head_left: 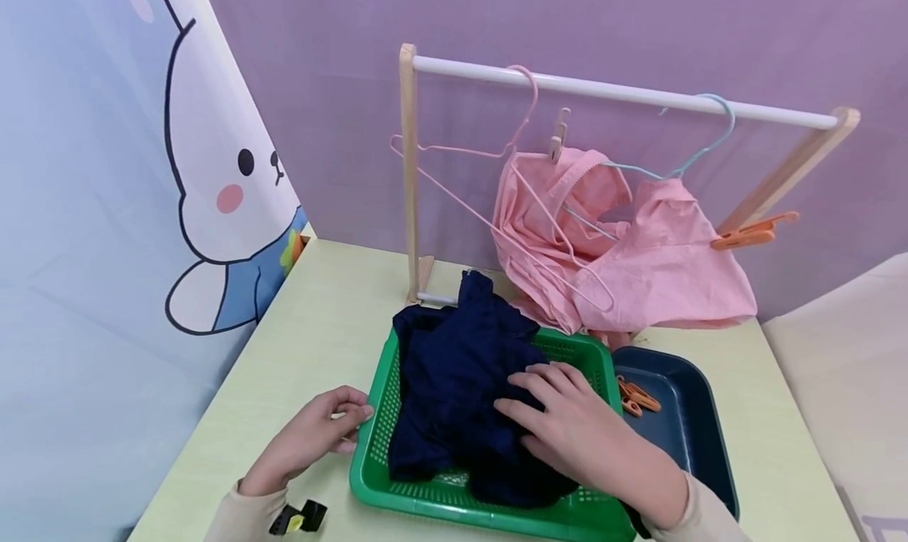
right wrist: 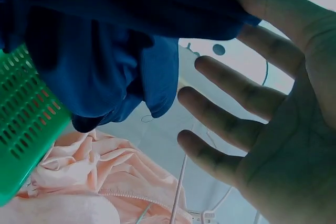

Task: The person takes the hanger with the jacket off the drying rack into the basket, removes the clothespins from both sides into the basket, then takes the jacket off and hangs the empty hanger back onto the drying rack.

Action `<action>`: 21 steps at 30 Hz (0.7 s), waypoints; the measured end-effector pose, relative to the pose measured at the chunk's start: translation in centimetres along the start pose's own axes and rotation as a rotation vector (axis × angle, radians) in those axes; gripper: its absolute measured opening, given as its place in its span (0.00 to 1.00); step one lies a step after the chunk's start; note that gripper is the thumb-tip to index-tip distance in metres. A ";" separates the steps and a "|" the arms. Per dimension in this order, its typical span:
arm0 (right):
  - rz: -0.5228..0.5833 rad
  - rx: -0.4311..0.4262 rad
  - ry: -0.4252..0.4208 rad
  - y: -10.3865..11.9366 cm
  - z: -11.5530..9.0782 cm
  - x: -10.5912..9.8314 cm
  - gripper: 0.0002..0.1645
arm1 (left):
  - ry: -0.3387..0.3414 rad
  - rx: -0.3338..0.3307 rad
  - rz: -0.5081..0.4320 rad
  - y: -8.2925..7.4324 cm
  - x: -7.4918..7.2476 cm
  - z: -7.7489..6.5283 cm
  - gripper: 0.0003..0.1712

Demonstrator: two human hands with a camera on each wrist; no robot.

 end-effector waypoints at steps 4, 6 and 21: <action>-0.008 0.013 0.034 -1.0 0.8 0.7 0.29 | 0.006 -0.008 -0.011 0.2 0.0 0.1 0.19; -0.017 0.021 0.046 -1.4 1.4 1.2 0.26 | 0.009 -0.005 -0.013 0.3 0.0 0.2 0.19; -0.012 0.045 0.040 -4.0 4.5 1.8 0.34 | 0.044 -0.013 -0.017 0.2 -0.1 0.2 0.19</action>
Point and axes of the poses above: each hand's wrist, its own z-axis towards the middle knuckle, its own x-axis out of the palm, y = z × x, the point moved 7 cm from there along z, towards the middle knuckle, and after that the axes turned 2 degrees about x, right-handed, at the moved point
